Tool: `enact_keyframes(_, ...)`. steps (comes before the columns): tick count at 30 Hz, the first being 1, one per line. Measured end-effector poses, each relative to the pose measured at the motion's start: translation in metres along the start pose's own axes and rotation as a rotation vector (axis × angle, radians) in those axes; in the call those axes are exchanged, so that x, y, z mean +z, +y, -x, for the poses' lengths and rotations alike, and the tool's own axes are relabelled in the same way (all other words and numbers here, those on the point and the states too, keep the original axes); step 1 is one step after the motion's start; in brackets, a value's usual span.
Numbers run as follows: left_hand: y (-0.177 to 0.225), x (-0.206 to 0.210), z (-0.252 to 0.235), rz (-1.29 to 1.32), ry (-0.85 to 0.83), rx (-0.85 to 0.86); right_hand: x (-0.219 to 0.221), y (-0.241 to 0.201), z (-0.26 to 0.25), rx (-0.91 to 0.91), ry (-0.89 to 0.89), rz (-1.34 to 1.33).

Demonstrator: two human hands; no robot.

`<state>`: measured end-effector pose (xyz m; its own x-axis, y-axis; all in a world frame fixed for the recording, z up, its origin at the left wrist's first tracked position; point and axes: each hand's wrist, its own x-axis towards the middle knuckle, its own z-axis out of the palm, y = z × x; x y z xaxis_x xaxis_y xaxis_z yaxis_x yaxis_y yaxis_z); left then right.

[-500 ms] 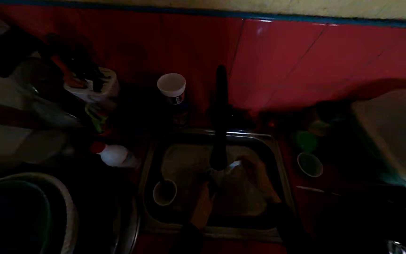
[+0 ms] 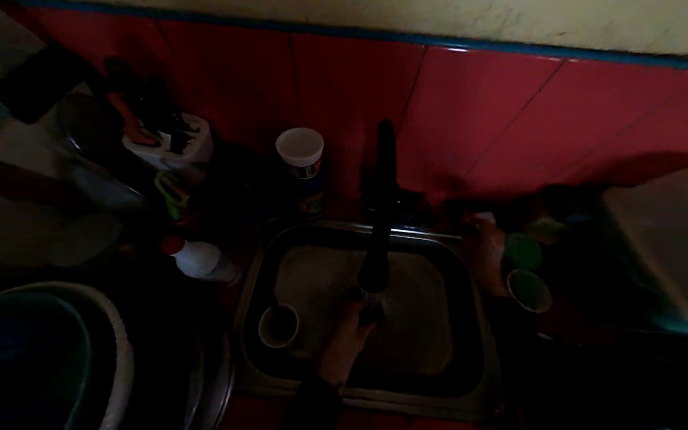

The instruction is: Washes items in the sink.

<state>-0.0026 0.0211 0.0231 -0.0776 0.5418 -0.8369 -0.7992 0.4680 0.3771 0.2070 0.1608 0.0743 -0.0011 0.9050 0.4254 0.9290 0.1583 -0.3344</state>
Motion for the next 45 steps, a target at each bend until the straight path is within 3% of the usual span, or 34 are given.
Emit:
enact_keyframes(2,0.002,-0.002,0.003,0.094,0.01,-0.057,0.046,0.016,0.049,0.003,-0.254,-0.351)
enact_keyframes(3,0.003,-0.003,0.004,0.116,0.006,-0.079,0.054,0.003,0.076,0.125,-0.407,-0.482)
enact_keyframes(4,0.003,-0.004,0.002,0.123,0.01,-0.1,0.038,-0.025,0.088,0.378,-0.713,-0.55)
enact_keyframes(5,0.002,-0.007,-0.002,0.103,0.02,-0.118,0.033,-0.044,0.1,0.573,-0.906,-0.605)
enact_keyframes(6,0.001,-0.014,-0.007,0.041,0.023,-0.125,0.032,-0.057,0.112,0.669,-1.022,-0.693)
enact_keyframes(8,-0.007,-0.035,-0.019,-0.15,0.003,-0.118,0.053,-0.069,0.132,0.71,-1.005,-0.851)
enact_keyframes(10,-0.015,-0.047,-0.019,-0.402,0.011,-0.065,0.078,-0.079,0.147,0.624,-0.979,-0.838)
enact_keyframes(13,-0.001,-0.025,0.047,-0.918,-0.05,0.086,0.083,-0.108,0.164,0.36,-0.943,-0.67)
enact_keyframes(14,0.004,-0.013,0.065,-0.984,-0.04,0.109,0.083,-0.11,0.166,0.292,-0.912,-0.601)
enact_keyframes(17,0.018,0.021,0.098,-0.786,-0.003,0.076,0.081,-0.09,0.157,0.23,-0.931,-0.408)
enact_keyframes(20,0.001,-0.02,0.031,-0.433,-0.139,0.033,0.056,-0.089,0.123,0.368,-0.932,-0.338)
enact_keyframes(22,-0.006,-0.032,-0.003,-0.277,-0.044,-0.071,0.059,-0.091,0.119,0.454,-0.893,-0.453)
enact_keyframes(24,-0.003,-0.024,0.006,-0.392,0.048,-0.074,0.059,-0.099,0.128,0.461,-0.966,-0.569)
enact_keyframes(26,0.009,-0.013,0.051,-0.788,-0.001,0.042,0.078,-0.107,0.154,0.408,-0.958,-0.735)
enact_keyframes(28,0.013,-0.015,0.068,-1.143,-0.093,0.156,0.084,-0.111,0.163,0.269,-0.89,-0.635)
enact_keyframes(29,0.014,-0.008,0.076,-1.112,-0.099,0.177,0.08,-0.107,0.158,0.225,-0.913,-0.539)
enact_keyframes(31,0.018,0.023,0.086,-0.682,0.019,0.029,0.059,-0.101,0.132,0.215,-1.019,-0.316)
enact_keyframes(33,0.008,0.009,0.04,-0.255,0.031,-0.065,0.057,-0.088,0.114,0.245,-1.072,-0.17)
enact_keyframes(35,-0.003,-0.014,-0.008,-0.053,-0.036,-0.081,0.083,-0.065,0.12,0.262,-0.998,-0.209)
enact_keyframes(38,-0.006,-0.025,-0.025,-0.153,-0.098,-0.062,0.059,-0.073,0.12,0.527,-0.905,-0.594)
enact_keyframes(40,-0.006,-0.028,-0.02,-0.305,-0.14,-0.028,0.052,-0.078,0.123,0.718,-0.969,-0.838)
enact_keyframes(42,-0.004,-0.035,-0.005,-0.407,-0.151,0.049,0.066,-0.071,0.126,0.742,-1.058,-0.873)
enact_keyframes(45,-0.012,-0.042,-0.014,-0.354,-0.014,0.044,0.076,-0.077,0.131,0.609,-1.057,-0.706)
